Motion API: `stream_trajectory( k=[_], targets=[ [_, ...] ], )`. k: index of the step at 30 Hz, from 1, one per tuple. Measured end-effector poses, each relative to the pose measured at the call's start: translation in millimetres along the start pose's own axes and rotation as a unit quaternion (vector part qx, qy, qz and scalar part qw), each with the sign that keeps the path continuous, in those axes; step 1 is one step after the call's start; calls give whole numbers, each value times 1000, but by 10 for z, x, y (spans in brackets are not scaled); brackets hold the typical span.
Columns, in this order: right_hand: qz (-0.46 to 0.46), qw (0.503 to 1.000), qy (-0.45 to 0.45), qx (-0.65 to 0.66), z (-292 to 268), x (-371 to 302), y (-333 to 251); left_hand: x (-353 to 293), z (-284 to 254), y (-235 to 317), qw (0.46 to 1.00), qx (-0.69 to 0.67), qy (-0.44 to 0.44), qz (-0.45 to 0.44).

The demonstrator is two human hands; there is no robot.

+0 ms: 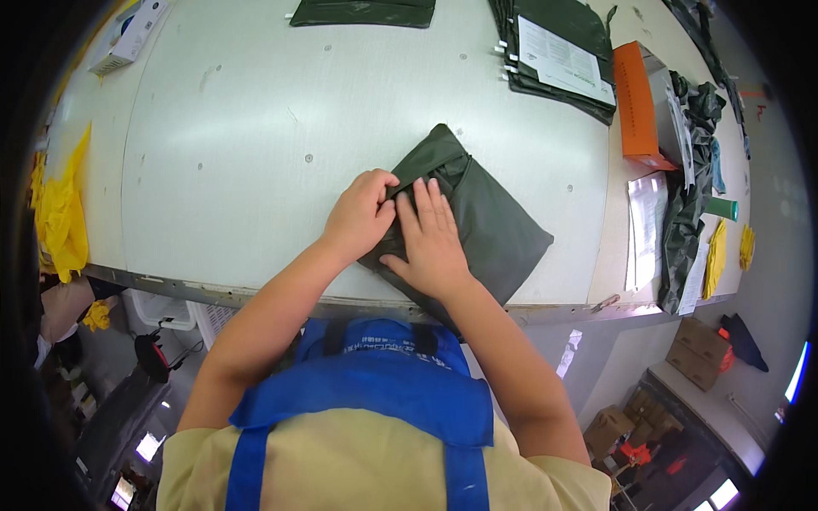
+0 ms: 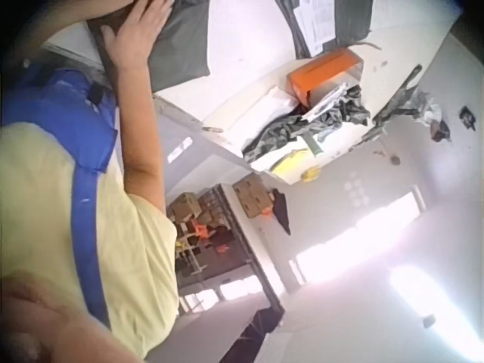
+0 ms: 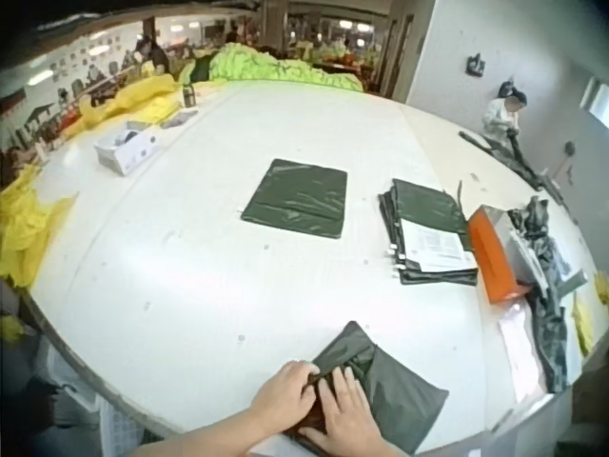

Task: The person folds a large green fabric item on a white table. They smooth the material, fold it into a compact rectangle, and place it aside. The person then picks up another green fabric item and begins folding it in the same manner.

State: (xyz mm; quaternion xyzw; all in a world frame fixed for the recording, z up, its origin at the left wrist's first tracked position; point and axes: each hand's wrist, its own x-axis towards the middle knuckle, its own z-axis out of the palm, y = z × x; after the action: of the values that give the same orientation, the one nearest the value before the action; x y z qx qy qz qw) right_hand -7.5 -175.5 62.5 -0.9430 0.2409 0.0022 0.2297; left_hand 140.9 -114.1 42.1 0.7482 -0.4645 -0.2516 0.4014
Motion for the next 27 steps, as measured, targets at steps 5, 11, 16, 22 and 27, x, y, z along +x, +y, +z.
stream_trajectory(
  k=[5, 11, 16, 22, 27],
  targets=[
    [62, 998, 4, -17, 61, -20, -86, -316, -62, -45, 991, 114, -52, -53],
    [89, 994, -19, -62, 206, 67, -142, -231, -16, -2, 988, 31, -133, -75],
    [23, 998, 9, 50, 266, -31, 155, -205, 31, 184, 972, 34, -208, -102],
    [56, 991, 116, -39, -90, -279, 285, -59, 55, 186, 982, 179, -54, -17],
    [130, 986, 61, -80, 40, -294, 250, 61, 128, 318, 972, 207, -109, 12]
  ],
)
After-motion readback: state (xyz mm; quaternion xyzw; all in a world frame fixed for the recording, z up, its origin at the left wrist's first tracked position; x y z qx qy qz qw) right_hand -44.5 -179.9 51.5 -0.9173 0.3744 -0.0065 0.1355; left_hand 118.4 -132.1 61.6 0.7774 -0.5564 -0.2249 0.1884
